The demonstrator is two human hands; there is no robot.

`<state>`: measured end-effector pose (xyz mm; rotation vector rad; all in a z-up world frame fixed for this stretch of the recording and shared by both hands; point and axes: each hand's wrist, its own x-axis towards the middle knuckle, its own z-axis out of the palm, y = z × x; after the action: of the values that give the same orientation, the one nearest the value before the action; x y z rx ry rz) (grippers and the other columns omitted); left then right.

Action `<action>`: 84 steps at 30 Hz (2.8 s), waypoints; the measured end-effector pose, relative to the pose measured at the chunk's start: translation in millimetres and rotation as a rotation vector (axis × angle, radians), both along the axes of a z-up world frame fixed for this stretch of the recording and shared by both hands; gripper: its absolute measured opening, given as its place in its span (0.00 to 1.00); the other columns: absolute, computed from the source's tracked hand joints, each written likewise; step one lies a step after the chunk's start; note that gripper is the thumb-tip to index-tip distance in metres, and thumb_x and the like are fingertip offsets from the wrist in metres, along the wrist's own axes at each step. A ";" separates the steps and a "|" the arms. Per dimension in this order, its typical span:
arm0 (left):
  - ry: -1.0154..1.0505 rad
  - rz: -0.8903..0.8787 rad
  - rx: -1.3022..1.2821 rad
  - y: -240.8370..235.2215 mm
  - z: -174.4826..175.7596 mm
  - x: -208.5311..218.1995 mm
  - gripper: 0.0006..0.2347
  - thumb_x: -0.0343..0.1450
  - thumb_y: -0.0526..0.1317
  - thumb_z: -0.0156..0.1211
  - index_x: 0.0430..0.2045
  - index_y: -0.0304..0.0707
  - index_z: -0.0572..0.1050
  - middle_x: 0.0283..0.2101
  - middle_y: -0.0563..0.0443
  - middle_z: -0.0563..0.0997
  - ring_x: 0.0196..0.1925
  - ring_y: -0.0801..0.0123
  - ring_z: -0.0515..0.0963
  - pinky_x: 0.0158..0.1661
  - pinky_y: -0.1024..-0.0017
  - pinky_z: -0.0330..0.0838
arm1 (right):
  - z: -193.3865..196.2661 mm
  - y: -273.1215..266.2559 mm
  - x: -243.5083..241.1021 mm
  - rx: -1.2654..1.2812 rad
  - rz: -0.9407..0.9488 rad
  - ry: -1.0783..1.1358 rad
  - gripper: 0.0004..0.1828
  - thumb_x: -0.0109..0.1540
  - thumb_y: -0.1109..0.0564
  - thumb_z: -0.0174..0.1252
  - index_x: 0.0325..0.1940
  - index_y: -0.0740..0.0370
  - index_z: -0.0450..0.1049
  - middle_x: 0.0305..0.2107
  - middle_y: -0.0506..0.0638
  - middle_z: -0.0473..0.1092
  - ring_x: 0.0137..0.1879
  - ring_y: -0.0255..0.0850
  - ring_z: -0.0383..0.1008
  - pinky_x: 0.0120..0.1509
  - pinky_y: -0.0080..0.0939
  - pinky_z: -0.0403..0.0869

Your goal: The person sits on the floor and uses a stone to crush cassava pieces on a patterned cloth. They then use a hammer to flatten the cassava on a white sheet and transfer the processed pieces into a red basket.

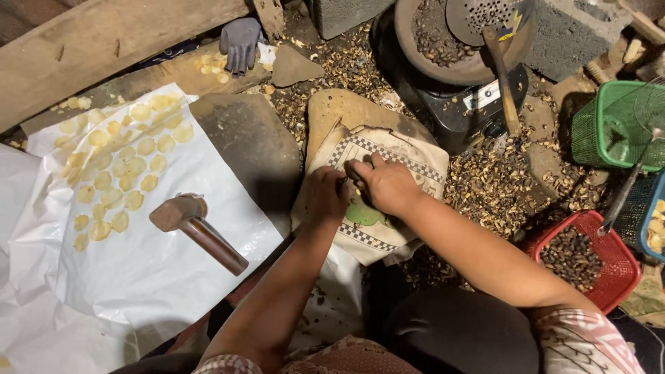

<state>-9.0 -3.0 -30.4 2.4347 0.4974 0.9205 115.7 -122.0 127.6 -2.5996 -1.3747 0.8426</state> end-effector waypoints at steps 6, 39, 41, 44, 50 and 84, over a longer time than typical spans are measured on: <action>0.187 0.010 -0.029 0.4 8.7 20.9 0.05 0.65 0.46 0.65 0.30 0.56 0.79 0.37 0.57 0.75 0.42 0.58 0.79 0.46 0.60 0.72 | -6.0 -38.7 10.0 0.013 0.011 -0.016 0.26 0.70 0.45 0.44 0.73 0.40 0.55 0.59 0.65 0.63 0.56 0.70 0.75 0.63 0.68 0.71; 0.425 -0.111 -0.225 3.7 37.6 33.2 0.22 0.65 0.36 0.68 0.54 0.47 0.70 0.34 0.56 0.82 0.42 0.56 0.80 0.45 0.55 0.73 | -20.8 -28.9 11.8 0.013 -0.157 -0.020 0.27 0.68 0.42 0.48 0.72 0.38 0.54 0.50 0.62 0.68 0.50 0.70 0.78 0.56 0.67 0.74; 0.474 -0.104 -0.140 8.5 46.4 27.0 0.18 0.66 0.40 0.66 0.49 0.42 0.73 0.30 0.45 0.81 0.37 0.47 0.82 0.40 0.51 0.73 | -24.5 -19.8 7.2 0.140 -0.156 -0.003 0.29 0.69 0.42 0.47 0.74 0.40 0.52 0.53 0.63 0.65 0.51 0.73 0.75 0.56 0.70 0.74; -0.008 0.055 0.366 12.7 63.9 2.6 0.06 0.75 0.37 0.51 0.35 0.34 0.74 0.29 0.43 0.70 0.32 0.49 0.76 0.39 0.59 0.73 | -44.7 -11.2 4.3 0.191 0.147 -0.095 0.22 0.70 0.47 0.46 0.68 0.43 0.60 0.52 0.64 0.66 0.53 0.70 0.76 0.60 0.66 0.71; -0.068 -0.093 0.392 15.2 69.0 -8.1 0.06 0.73 0.31 0.53 0.38 0.28 0.77 0.37 0.37 0.78 0.43 0.46 0.80 0.48 0.56 0.76 | -29.7 -10.9 26.7 0.114 -0.013 -0.016 0.27 0.69 0.45 0.49 0.72 0.44 0.56 0.51 0.65 0.67 0.51 0.72 0.76 0.57 0.67 0.73; -0.060 -0.171 0.381 25.1 53.7 -0.6 0.07 0.78 0.27 0.46 0.45 0.24 0.72 0.42 0.31 0.74 0.48 0.36 0.78 0.52 0.48 0.72 | -40.1 -29.5 39.8 0.067 -0.307 -0.040 0.27 0.69 0.42 0.48 0.72 0.39 0.55 0.52 0.63 0.67 0.52 0.71 0.76 0.59 0.66 0.75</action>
<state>-9.6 22.2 23.3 2.7228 0.0931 1.0909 155.5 -151.5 87.5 -2.6898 -0.9558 0.6890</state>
